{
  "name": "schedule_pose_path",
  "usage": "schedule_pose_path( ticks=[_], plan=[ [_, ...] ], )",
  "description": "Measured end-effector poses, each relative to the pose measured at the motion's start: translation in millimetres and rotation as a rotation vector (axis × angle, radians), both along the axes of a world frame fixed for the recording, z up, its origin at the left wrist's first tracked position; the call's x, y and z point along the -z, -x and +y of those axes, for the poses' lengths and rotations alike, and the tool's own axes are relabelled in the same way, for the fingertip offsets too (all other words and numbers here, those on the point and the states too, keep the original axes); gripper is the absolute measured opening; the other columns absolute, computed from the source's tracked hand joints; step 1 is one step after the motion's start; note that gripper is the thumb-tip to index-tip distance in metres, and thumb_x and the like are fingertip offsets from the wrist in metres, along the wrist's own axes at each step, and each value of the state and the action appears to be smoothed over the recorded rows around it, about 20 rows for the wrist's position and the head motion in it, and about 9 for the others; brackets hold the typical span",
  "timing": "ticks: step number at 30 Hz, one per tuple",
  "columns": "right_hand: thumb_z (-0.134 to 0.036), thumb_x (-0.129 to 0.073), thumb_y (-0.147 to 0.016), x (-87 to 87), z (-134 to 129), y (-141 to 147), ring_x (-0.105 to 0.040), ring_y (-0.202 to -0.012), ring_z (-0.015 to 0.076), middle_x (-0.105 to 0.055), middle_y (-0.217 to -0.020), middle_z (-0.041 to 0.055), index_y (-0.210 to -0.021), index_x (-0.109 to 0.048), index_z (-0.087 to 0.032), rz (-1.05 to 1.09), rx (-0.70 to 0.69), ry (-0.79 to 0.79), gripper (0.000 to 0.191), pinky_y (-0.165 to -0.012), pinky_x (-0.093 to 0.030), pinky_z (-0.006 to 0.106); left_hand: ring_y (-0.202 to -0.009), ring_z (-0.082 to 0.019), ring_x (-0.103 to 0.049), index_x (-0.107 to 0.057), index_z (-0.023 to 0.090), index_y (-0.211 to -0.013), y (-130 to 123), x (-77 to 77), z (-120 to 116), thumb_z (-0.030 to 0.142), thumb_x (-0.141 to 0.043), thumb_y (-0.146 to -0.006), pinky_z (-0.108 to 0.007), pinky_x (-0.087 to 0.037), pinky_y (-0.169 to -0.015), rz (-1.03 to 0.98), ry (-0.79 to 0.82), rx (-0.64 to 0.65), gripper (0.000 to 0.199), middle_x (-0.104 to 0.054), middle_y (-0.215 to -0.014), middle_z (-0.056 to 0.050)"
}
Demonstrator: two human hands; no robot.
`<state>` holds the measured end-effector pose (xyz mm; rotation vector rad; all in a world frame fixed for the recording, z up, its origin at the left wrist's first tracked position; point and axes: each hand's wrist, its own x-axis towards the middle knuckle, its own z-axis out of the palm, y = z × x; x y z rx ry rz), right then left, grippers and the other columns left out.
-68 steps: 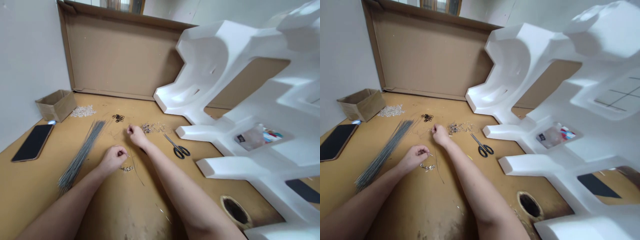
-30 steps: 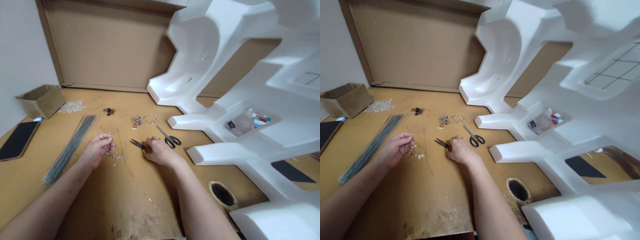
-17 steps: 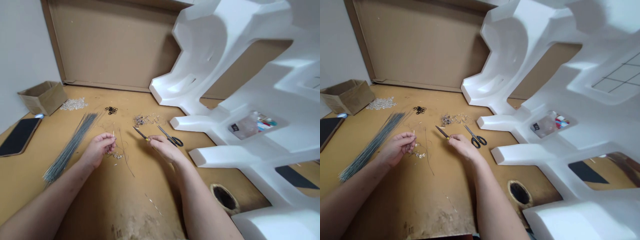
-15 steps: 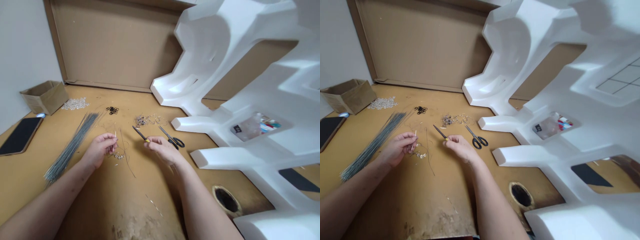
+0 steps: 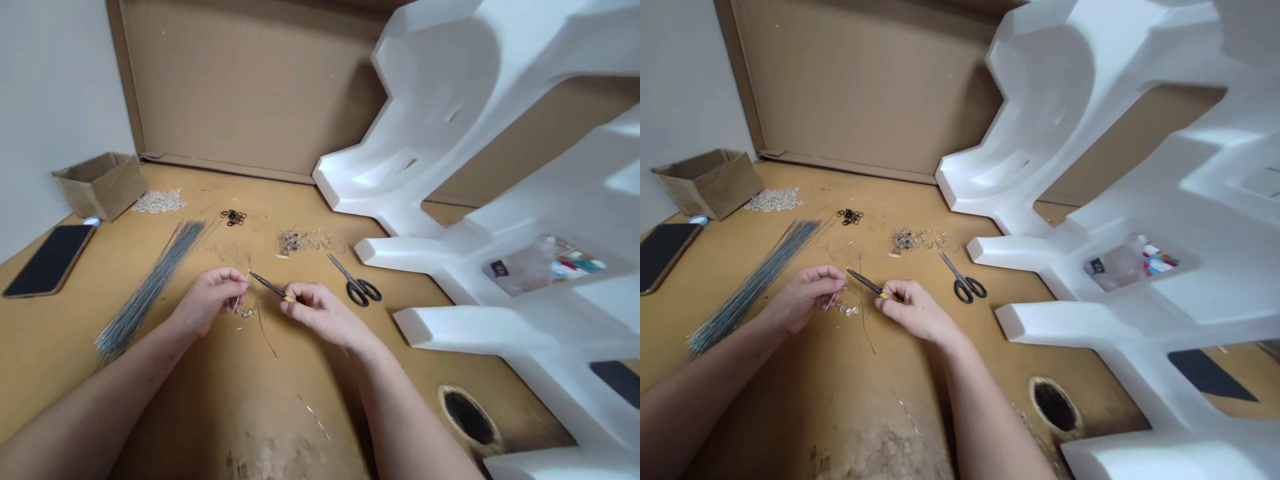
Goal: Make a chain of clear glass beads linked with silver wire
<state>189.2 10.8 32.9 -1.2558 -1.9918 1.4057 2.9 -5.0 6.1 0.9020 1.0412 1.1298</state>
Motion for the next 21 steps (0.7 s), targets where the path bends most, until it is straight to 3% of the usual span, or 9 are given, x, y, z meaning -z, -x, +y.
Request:
schedule_pose_path(
  ticks=[21],
  plan=[
    [-0.031,-0.052,-0.068,-0.9,-3.3,2.9,-0.022,-0.045,0.0047,-0.028,-0.048,-0.0083,-0.053,-0.035,-0.019,-0.008,0.064,-0.096,0.026,-0.044,-0.018,0.02,-0.038,-0.005,-0.04,-0.053,0.015,-0.06,0.2,-2.1,-0.8,0.022,-0.061,-0.059,-0.019,-0.027,-0.042,0.001,0.004,0.019,0.011,-0.051,-0.044,0.004]
  ],
)
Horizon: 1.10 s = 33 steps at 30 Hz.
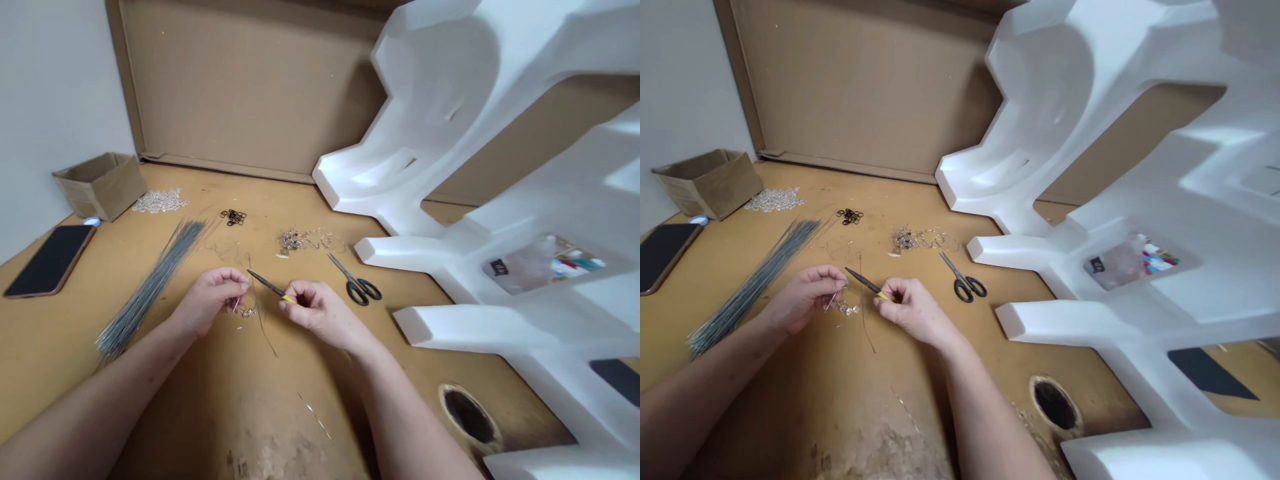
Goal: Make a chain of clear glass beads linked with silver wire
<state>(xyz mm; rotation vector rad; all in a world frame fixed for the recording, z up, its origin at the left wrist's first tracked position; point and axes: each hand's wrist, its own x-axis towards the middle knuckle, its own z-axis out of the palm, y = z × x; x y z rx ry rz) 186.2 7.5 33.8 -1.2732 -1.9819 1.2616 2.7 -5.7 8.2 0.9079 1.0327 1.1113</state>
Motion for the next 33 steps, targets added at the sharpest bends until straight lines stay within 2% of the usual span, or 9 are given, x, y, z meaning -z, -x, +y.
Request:
schedule_pose_path(
  ticks=[7,11,16,20,25,29,33],
  plan=[
    [-0.032,-0.05,-0.069,-3.9,-3,2,-0.022,-0.044,0.005,-0.026,-0.047,-0.0082,-0.053,-0.033,-0.019,-0.081,0.033,-0.062,0.026,-0.042,-0.018,0.019,-0.037,-0.004,-0.039,-0.053,0.015,-0.06,1,1.3,0,0.02,-0.061,-0.059,-0.018,-0.027,-0.041,-0.016,-0.008,0.005,0.01,-0.052,-0.043,0.004],
    [-0.029,-0.046,-0.072,-5.6,-5,5,-0.021,-0.044,0.0051,-0.024,-0.047,-0.0078,-0.052,-0.032,-0.019,-0.147,0.029,-0.183,0.027,-0.042,-0.019,0.019,-0.037,-0.004,-0.04,-0.052,0.015,-0.058,3,0.9,1,0.018,-0.061,-0.057,-0.017,-0.026,-0.04,-0.048,0.011,0.008,0.01,-0.052,-0.042,0.004],
    [-0.021,-0.043,-0.075,-0.6,-6,9,-0.026,-0.044,0.0054,-0.028,-0.048,-0.006,-0.05,-0.027,-0.019,-0.305,-0.014,-0.459,0.029,-0.045,-0.023,0.019,-0.033,-0.003,-0.039,-0.051,0.014,-0.056,3,-1.5,0,0.014,-0.06,-0.053,-0.016,-0.023,-0.037,-0.104,0.104,-0.021,0.01,-0.051,-0.039,0.003],
    [-0.021,-0.04,-0.079,6.4,-5,9,-0.036,-0.05,0.0077,-0.042,-0.056,-0.001,-0.054,-0.038,-0.017,-0.504,-0.052,-0.741,0.025,-0.048,-0.026,0.02,-0.032,-0.003,-0.037,-0.051,0.013,-0.054,4,-4.5,0,0.01,-0.058,-0.052,-0.015,-0.021,-0.035,-0.161,0.172,-0.012,0.007,-0.05,-0.038,0.003],
    [-0.018,-0.037,-0.082,13.0,-5,6,-0.039,-0.054,0.0111,-0.05,-0.06,0.0033,-0.06,-0.05,-0.016,-0.685,-0.045,-1.114,0.026,-0.048,-0.024,0.022,-0.03,-0.002,-0.033,-0.051,0.012,-0.052,4,-7.7,0,0.005,-0.054,-0.055,-0.013,-0.019,-0.034,-0.235,0.248,-0.004,0.007,-0.047,-0.036,0.002],
    [-0.017,-0.038,-0.082,16.6,-4,8,-0.037,-0.054,0.0126,-0.05,-0.059,0.0035,-0.06,-0.052,-0.016,-0.715,-0.006,-1.284,0.027,-0.048,-0.023,0.023,-0.029,-0.002,-0.032,-0.05,0.011,-0.051,6,-10.1,1,0.004,-0.052,-0.058,-0.013,-0.019,-0.032,-0.265,0.328,0.002,0.01,-0.045,-0.036,0.002],
    [-0.013,-0.039,-0.081,20.1,-1,10,-0.034,-0.055,0.0137,-0.049,-0.058,0.0037,-0.058,-0.052,-0.017,-0.706,0.004,-1.374,0.026,-0.05,-0.024,0.024,-0.028,-0.001,-0.031,-0.049,0.01,-0.051,8,-11.6,2,0.001,-0.049,-0.061,-0.012,-0.018,-0.031,-0.301,0.384,0.006,0.014,-0.042,-0.035,0.003]
  ],
)
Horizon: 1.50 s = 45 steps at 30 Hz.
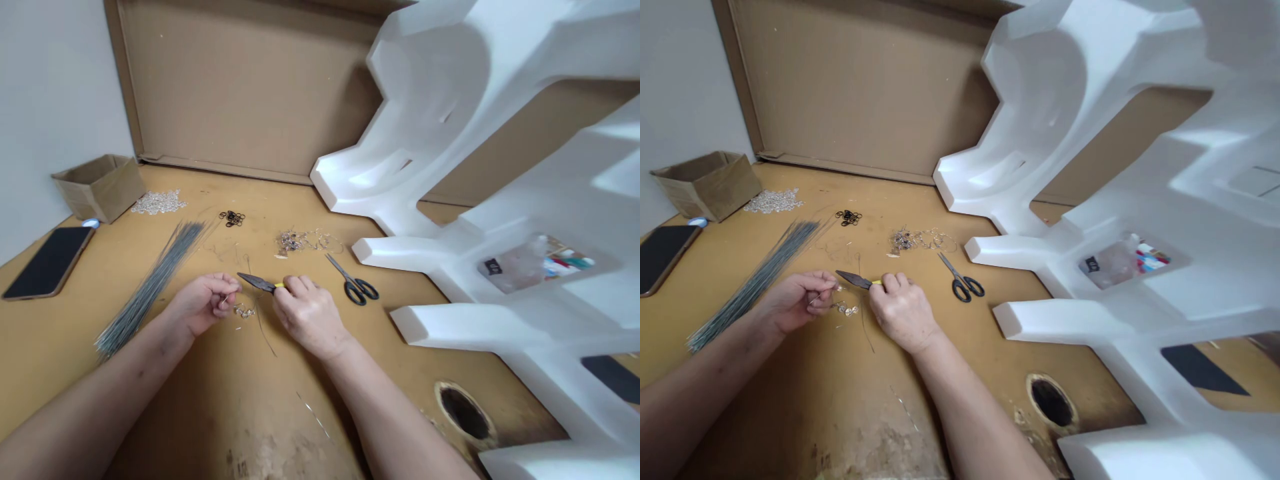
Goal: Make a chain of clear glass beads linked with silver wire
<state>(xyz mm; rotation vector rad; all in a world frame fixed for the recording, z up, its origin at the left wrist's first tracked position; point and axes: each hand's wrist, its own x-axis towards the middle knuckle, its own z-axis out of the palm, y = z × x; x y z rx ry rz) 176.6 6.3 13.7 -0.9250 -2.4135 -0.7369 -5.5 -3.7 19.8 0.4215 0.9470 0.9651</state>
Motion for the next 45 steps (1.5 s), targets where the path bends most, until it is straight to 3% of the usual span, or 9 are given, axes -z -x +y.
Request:
schedule_pose_path(
  ticks=[17,35,38,40,45],
  plan=[
    [-0.011,-0.039,-0.08,10.7,5,4,-0.033,-0.06,0.0158,-0.046,-0.061,0.0049,-0.061,-0.052,-0.017,-0.018,0.009,-0.114,0.023,-0.054,-0.024,0.027,-0.03,-0.001,-0.03,-0.048,0.01,-0.051,0,-0.4,0,-0.002,-0.043,-0.062,-0.01,-0.017,-0.03,-0.054,0.045,-0.016,0.017,-0.038,-0.039,0.004],
    [-0.009,-0.039,-0.081,3.4,4,3,-0.035,-0.059,0.0145,-0.052,-0.062,0.0041,-0.059,-0.052,-0.017,-0.017,0.01,-0.076,0.026,-0.053,-0.023,0.027,-0.03,-0.001,-0.032,-0.049,0.01,-0.054,0,2.4,1,0.0,-0.045,-0.064,-0.012,-0.02,-0.031,-0.028,0.028,-0.011,0.015,-0.041,-0.039,0.003],
    [-0.014,-0.042,-0.081,4.4,5,1,-0.039,-0.06,0.0138,-0.054,-0.065,0.0044,-0.057,-0.05,-0.016,0.098,0.019,0.023,0.025,-0.054,-0.027,0.026,-0.032,-0.003,-0.036,-0.05,0.011,-0.056,-1,2.8,2,0.001,-0.049,-0.065,-0.013,-0.023,-0.033,0.034,-0.029,-0.047,0.014,-0.046,-0.041,0.002],
    [-0.02,-0.043,-0.081,5.3,6,0,-0.042,-0.063,0.0132,-0.055,-0.07,0.0052,-0.056,-0.048,-0.016,0.252,0.017,0.174,0.026,-0.056,-0.03,0.025,-0.034,-0.004,-0.04,-0.05,0.012,-0.058,0,3.4,3,0.003,-0.052,-0.065,-0.014,-0.026,-0.035,0.071,-0.064,-0.088,0.012,-0.05,-0.042,0.001],
    [-0.031,-0.051,-0.076,0.5,4,3,-0.035,-0.05,0.008,-0.037,-0.054,-0.0029,-0.045,-0.033,-0.018,0.742,-0.03,0.82,0.038,-0.048,-0.028,0.022,-0.037,-0.005,-0.044,-0.05,0.013,-0.059,0,7.1,4,0.01,-0.06,-0.061,-0.015,-0.029,-0.038,0.161,-0.187,-0.137,0.01,-0.055,-0.044,0.001]
  ],
)
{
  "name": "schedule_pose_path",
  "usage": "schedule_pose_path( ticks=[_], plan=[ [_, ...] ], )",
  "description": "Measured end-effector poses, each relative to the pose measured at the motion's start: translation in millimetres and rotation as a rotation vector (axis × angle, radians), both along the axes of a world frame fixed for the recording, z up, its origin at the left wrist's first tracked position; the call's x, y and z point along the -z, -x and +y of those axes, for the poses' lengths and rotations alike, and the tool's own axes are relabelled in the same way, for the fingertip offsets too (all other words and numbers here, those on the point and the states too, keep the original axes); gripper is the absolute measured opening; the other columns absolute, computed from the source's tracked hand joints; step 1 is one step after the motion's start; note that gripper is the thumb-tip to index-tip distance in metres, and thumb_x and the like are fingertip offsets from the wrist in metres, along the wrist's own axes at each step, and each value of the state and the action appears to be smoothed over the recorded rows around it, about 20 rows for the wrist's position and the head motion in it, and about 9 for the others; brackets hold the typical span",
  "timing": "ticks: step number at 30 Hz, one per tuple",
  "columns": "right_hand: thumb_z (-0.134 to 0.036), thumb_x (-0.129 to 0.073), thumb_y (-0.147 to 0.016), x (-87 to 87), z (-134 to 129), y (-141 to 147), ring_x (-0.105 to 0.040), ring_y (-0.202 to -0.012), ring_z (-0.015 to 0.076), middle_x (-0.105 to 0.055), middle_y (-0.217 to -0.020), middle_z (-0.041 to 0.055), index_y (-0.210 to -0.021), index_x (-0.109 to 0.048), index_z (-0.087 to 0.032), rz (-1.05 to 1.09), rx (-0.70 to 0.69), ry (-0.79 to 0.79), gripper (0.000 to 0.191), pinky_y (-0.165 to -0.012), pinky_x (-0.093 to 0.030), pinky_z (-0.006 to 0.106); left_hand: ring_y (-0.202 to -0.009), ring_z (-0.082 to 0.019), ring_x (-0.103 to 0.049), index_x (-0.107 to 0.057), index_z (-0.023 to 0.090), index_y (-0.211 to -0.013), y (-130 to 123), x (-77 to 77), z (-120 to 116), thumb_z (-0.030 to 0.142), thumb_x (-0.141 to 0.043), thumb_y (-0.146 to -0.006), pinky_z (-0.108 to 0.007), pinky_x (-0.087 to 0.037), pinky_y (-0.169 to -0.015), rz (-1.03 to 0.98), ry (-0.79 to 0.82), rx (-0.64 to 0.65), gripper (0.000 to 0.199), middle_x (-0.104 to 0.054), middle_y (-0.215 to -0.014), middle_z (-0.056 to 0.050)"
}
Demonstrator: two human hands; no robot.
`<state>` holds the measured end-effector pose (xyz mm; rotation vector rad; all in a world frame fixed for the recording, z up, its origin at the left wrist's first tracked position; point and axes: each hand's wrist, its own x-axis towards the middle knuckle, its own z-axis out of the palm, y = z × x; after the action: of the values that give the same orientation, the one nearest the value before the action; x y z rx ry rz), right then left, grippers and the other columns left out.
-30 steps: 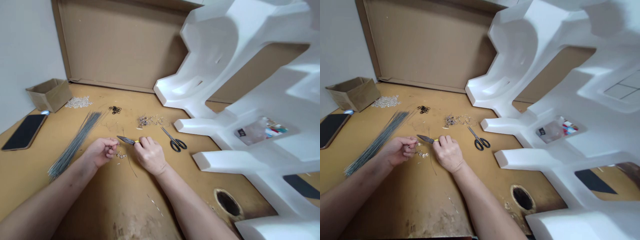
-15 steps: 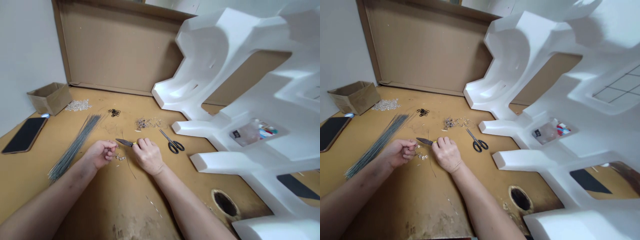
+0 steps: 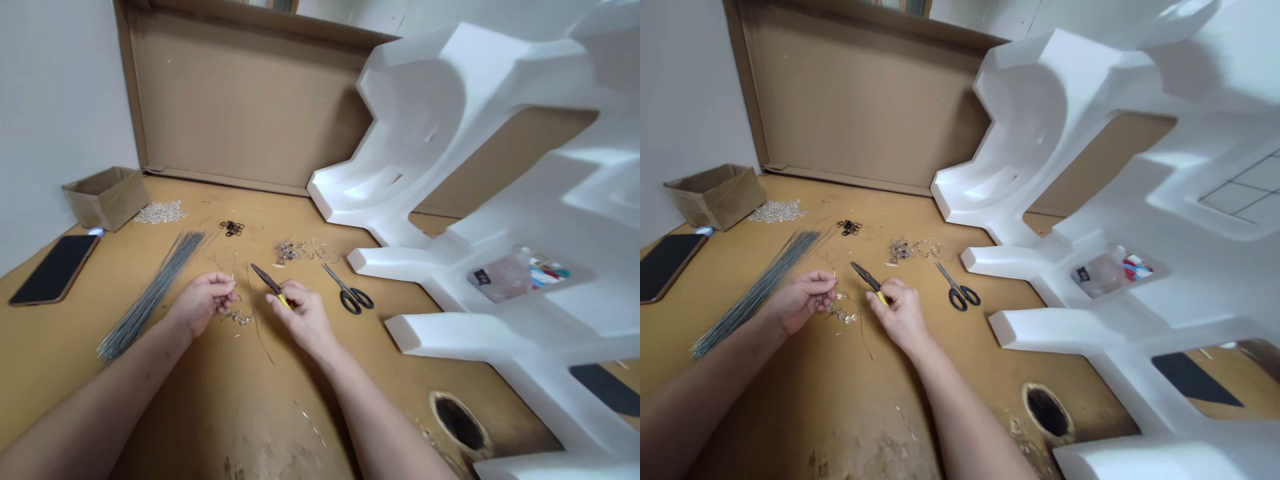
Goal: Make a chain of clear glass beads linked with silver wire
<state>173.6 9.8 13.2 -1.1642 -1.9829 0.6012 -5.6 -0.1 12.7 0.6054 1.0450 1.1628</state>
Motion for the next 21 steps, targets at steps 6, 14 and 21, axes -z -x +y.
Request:
schedule_pose_path(
  ticks=[6,14,21],
  plan=[
    [-0.037,-0.062,-0.065,-10.5,-4,0,-0.039,-0.041,0.0055,-0.048,-0.045,-0.0035,-0.05,-0.052,-0.014,0.425,-0.206,0.774,0.03,-0.039,-0.025,0.02,-0.038,-0.005,-0.044,-0.054,0.013,-0.058,-3,3.8,-1,0.018,-0.067,-0.055,-0.017,-0.032,-0.04,0.124,-0.132,-0.052,0.014,-0.058,-0.046,0.0],
    [-0.029,-0.067,-0.062,-9.1,-2,-4,-0.054,-0.039,0.0088,-0.063,-0.05,0.0045,-0.044,-0.048,-0.012,0.638,-0.383,1.082,0.031,-0.033,-0.034,0.017,-0.042,-0.006,-0.047,-0.058,0.014,-0.06,-5,5.8,-3,0.02,-0.069,-0.055,-0.018,-0.037,-0.044,0.191,-0.256,-0.02,0.014,-0.059,-0.048,0.001],
    [-0.028,-0.067,-0.062,-12.9,-3,-6,-0.055,-0.037,0.0092,-0.062,-0.048,0.0035,-0.045,-0.047,-0.013,0.627,-0.394,1.095,0.03,-0.031,-0.036,0.015,-0.042,-0.006,-0.047,-0.057,0.014,-0.058,-6,1.2,-4,0.02,-0.069,-0.053,-0.019,-0.037,-0.045,0.184,-0.268,-0.005,0.014,-0.058,-0.046,0.002]
  ],
)
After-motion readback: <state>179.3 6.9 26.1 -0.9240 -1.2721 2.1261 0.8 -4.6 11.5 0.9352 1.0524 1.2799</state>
